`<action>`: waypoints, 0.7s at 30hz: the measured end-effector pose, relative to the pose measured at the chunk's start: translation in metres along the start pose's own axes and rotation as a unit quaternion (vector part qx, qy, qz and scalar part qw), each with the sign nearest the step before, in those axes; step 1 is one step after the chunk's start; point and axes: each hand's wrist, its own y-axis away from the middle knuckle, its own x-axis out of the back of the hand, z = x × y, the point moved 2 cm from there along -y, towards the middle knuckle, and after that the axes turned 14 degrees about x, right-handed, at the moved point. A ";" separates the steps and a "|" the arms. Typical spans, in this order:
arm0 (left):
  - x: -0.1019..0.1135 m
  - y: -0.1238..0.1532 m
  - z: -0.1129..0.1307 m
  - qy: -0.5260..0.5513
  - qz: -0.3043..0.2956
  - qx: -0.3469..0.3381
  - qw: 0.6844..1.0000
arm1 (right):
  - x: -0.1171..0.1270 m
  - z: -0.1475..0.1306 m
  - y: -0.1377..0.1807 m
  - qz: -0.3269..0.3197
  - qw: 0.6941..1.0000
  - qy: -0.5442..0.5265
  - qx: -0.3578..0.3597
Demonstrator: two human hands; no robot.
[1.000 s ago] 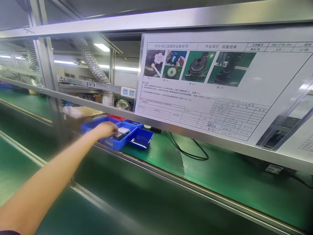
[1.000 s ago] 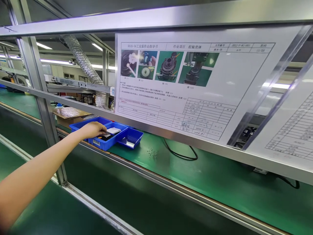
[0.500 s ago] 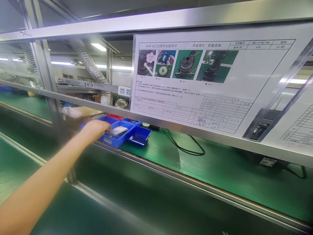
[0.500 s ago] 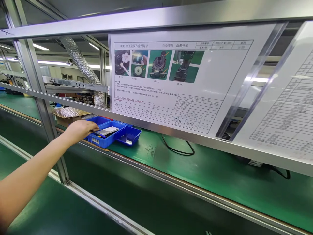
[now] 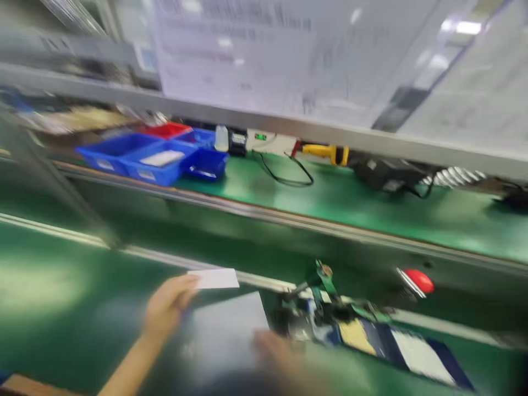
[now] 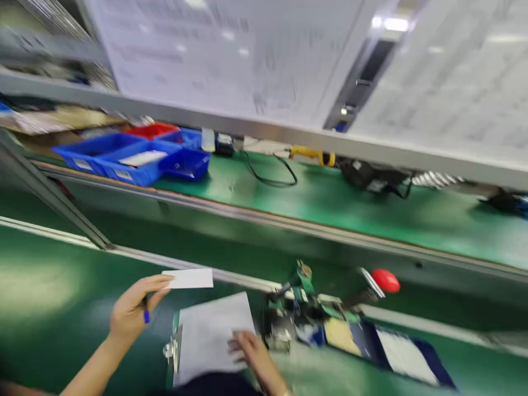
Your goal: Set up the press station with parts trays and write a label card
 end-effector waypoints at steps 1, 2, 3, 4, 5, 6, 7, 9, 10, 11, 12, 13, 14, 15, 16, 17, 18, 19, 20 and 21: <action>-0.023 0.029 -0.002 0.021 -0.062 0.044 0.997 | 0.001 0.012 0.020 0.005 0.999 -0.038 -0.013; -0.043 0.056 -0.003 0.030 -0.123 0.081 0.989 | 0.001 0.022 0.035 0.008 0.997 -0.075 -0.016; -0.060 0.080 -0.003 0.034 -0.182 0.109 0.977 | 0.001 0.030 0.045 0.013 0.995 -0.102 -0.009; -0.073 0.102 -0.003 0.037 -0.234 0.127 0.963 | 0.003 0.038 0.050 0.027 0.994 -0.107 0.005; -0.083 0.119 -0.002 0.041 -0.277 0.138 0.950 | 0.006 0.045 0.053 0.051 0.995 -0.087 0.020; -0.089 0.133 -0.001 0.045 -0.308 0.149 0.939 | 0.009 0.053 0.054 0.075 0.995 -0.059 0.034; -0.094 0.143 -0.001 0.047 -0.330 0.159 0.929 | 0.014 0.061 0.055 0.098 0.994 -0.025 0.040; -0.099 0.158 -0.001 0.047 -0.361 0.175 0.915 | 0.025 0.079 0.062 0.130 0.991 0.021 0.039; -0.101 0.162 -0.003 0.047 -0.371 0.187 0.908 | 0.032 0.089 0.068 0.145 0.988 0.035 0.034; -0.103 0.166 -0.005 0.049 -0.378 0.201 0.902 | 0.041 0.098 0.076 0.165 0.984 0.053 0.029; -0.106 0.170 -0.007 0.052 -0.381 0.215 0.898 | 0.050 0.108 0.086 0.192 0.978 0.075 0.024; -0.109 0.173 -0.010 0.054 -0.382 0.229 0.894 | 0.060 0.117 0.097 0.221 0.970 0.097 0.018; -0.113 0.176 -0.013 0.053 -0.386 0.242 0.889 | 0.071 0.126 0.109 0.251 0.961 0.119 0.012; -0.117 0.180 -0.015 0.049 -0.392 0.252 0.884 | 0.082 0.135 0.120 0.278 0.950 0.140 0.004; -0.120 0.183 -0.017 0.042 -0.401 0.258 0.878 | 0.093 0.143 0.131 0.300 0.941 0.159 -0.005; -0.123 0.187 -0.019 0.034 -0.413 0.263 0.871 | 0.104 0.151 0.140 0.317 0.932 0.176 -0.014; -0.126 0.190 -0.021 0.024 -0.426 0.268 0.864 | 0.115 0.158 0.147 0.328 0.924 0.193 -0.024; -0.128 0.194 -0.023 0.014 -0.437 0.273 0.857 | 0.127 0.165 0.151 0.334 0.918 0.211 -0.032; -0.129 0.199 -0.025 0.005 -0.444 0.279 0.852 | 0.139 0.171 0.153 0.336 0.912 0.230 -0.041; -0.131 0.204 -0.028 -0.004 -0.446 0.286 0.848 | 0.151 0.177 0.152 0.335 0.907 0.251 -0.049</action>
